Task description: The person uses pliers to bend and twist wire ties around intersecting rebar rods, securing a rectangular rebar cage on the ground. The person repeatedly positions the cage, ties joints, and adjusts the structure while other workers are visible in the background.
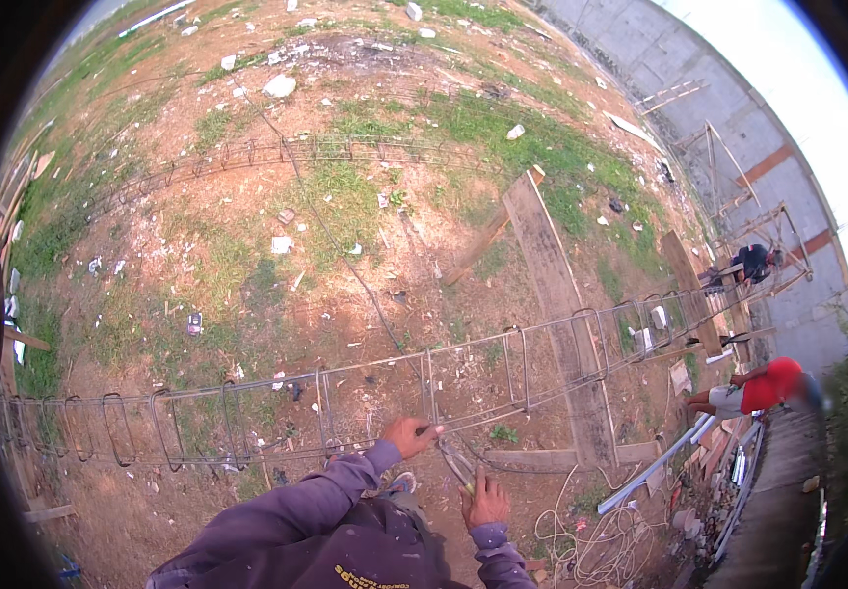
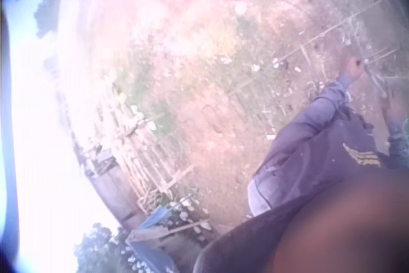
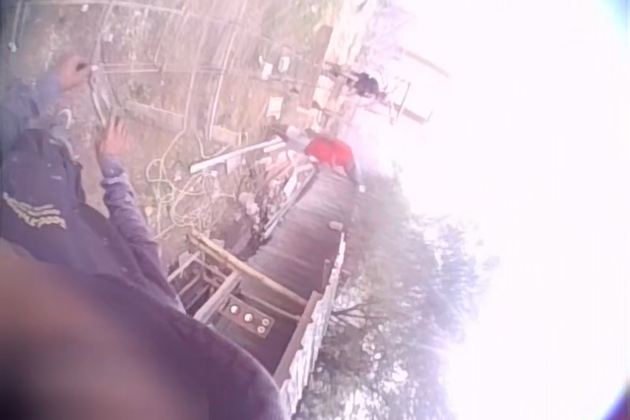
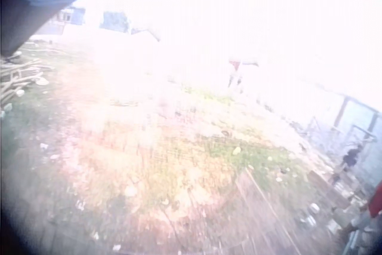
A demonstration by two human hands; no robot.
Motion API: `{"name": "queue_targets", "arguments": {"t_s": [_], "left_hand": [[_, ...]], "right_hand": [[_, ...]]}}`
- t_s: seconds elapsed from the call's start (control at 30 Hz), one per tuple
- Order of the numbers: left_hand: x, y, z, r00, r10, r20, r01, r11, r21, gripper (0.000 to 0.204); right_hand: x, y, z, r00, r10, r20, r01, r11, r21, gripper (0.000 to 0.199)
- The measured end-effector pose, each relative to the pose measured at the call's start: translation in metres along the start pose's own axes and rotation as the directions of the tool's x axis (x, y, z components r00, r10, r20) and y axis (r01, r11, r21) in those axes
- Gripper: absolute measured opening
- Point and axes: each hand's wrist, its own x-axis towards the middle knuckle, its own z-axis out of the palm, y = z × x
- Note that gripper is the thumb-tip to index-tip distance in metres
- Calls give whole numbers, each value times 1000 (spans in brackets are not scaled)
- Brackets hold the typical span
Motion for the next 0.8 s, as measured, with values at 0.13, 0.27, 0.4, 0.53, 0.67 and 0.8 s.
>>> {"name": "queue_targets", "arguments": {"t_s": [0.13,0.27,0.4,0.53,0.67,0.8], "left_hand": [[-7,11,-4,998,19,-57,-18,1000,24,49],[-54,21,8,844,345,-410,-309,939,153,44],[-90,8,51,983,-185,24,173,853,-492,54],[-48,-3,99,987,7,162,153,290,-945,69],[-31,4,117,964,-15,265,262,-97,-960,31],[-33,27,122,931,-283,229,257,64,-964,27]], "right_hand": [[7,10,11,521,-11,854,-854,-16,520,56],[10,10,10,586,-43,809,-774,266,574,29],[5,6,7,603,-117,789,-770,172,614,23],[8,14,12,645,-205,736,-709,197,677,22],[7,25,15,665,-227,712,-644,310,700,35],[-16,21,16,903,-44,428,-296,659,692,48]]}}
